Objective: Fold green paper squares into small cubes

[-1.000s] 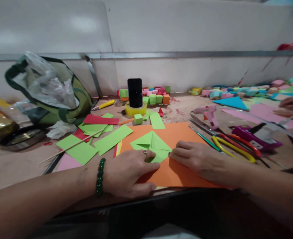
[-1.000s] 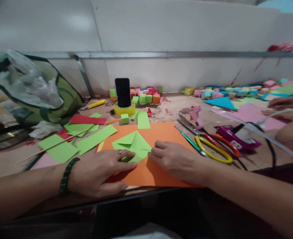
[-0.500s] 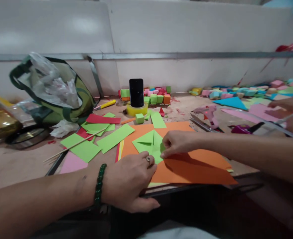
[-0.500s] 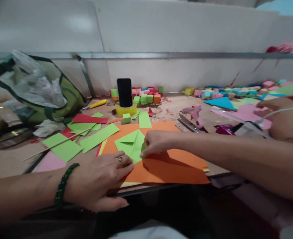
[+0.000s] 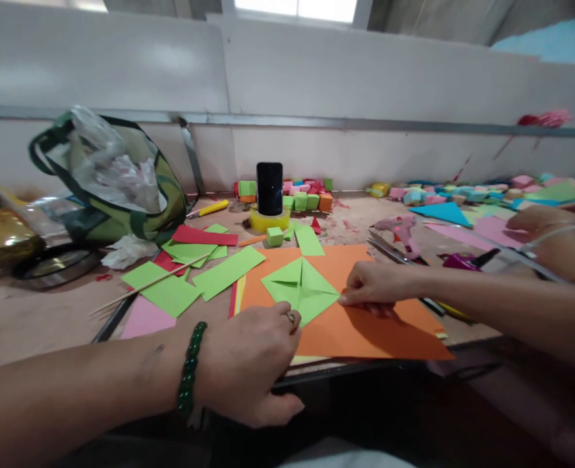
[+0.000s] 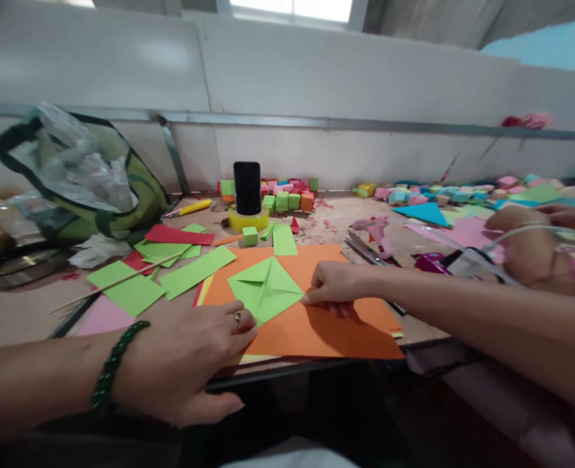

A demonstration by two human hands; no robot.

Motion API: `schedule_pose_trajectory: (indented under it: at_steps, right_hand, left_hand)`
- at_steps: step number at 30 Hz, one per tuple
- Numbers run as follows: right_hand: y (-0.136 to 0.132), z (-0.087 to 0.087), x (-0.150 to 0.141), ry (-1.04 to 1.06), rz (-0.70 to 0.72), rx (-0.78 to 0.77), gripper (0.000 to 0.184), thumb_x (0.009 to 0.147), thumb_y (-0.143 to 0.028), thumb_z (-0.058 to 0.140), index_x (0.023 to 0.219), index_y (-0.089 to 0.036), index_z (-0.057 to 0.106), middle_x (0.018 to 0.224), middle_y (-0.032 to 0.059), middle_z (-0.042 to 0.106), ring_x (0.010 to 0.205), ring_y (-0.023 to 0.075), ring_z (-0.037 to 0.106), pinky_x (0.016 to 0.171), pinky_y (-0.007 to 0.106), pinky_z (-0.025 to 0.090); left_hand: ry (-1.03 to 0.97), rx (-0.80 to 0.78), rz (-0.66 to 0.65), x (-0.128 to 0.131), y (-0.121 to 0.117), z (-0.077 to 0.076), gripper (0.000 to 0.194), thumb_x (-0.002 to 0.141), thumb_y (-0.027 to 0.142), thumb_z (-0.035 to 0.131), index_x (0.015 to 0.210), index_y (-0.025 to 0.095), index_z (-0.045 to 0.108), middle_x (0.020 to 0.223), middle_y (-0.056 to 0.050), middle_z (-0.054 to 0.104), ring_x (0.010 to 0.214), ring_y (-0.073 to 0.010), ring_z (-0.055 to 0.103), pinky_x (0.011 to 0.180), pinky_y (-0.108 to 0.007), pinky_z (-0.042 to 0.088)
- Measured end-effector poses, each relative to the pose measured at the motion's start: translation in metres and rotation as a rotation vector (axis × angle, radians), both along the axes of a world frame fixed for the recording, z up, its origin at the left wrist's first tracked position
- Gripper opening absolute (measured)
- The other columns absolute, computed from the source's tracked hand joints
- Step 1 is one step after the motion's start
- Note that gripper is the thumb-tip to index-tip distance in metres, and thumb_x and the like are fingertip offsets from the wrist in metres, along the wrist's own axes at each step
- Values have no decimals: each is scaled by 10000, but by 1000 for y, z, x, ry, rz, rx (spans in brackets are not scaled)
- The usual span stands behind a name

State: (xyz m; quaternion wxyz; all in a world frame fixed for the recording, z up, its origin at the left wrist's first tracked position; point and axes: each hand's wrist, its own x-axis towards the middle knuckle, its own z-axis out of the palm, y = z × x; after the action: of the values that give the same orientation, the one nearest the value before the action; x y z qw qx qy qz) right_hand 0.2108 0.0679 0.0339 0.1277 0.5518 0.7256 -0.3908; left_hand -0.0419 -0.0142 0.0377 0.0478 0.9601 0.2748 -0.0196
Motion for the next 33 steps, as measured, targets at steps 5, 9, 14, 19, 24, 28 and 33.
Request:
schedule_pose_trajectory:
  at_steps: [5,9,14,19,24,28,33]
  right_hand:
    - [-2,-2,-24,-108,120,259,589,657,-717,571,461,-180,426,408,-28,413,393,82,370,408,232,242]
    - [8,-6,-18,-104,102,187,540,649,-676,606,483,-175,493,436,-8,480,429,99,419,420,234,263]
    - [12,-3,10,-51,-7,77,499,722,-626,564,532,-167,525,460,5,526,393,94,428,440,239,348]
    - [6,2,14,-56,98,199,492,771,-604,522,543,-169,527,492,16,548,437,104,446,459,244,333]
    - [13,14,0,72,225,506,400,761,-560,586,886,-184,640,811,55,677,654,150,572,551,238,376]
    - [30,2,-22,160,12,389,591,684,-569,674,1094,-152,587,814,66,684,608,158,596,529,246,396]
    - [46,-25,-37,296,-54,362,656,523,-354,807,1096,-135,575,607,-42,589,528,117,491,476,228,323]
  left_hand:
    - [3,28,-14,0,0,-1,393,724,479,620,900,128,634,888,-111,620,815,-245,578,633,-316,489]
    - [-5,14,-9,-1,1,-1,384,722,464,628,899,123,640,889,-109,623,807,-243,575,630,-317,476]
    - [-110,-16,-32,-6,12,-8,304,741,457,620,814,162,634,937,-100,623,843,-234,575,654,-310,455]
    - [-237,-66,-24,-6,28,-22,325,764,473,597,878,169,573,998,-97,601,901,-231,571,728,-314,453]
    - [-258,-20,53,0,35,-30,432,762,530,585,978,159,536,906,-79,596,855,-241,550,740,-346,453]
    - [-302,-36,58,0,42,-34,339,812,483,566,936,167,555,925,-77,596,836,-211,561,748,-314,454]
    - [-417,-76,79,-4,54,-45,121,893,267,504,838,175,560,939,-62,593,854,-169,562,776,-275,442]
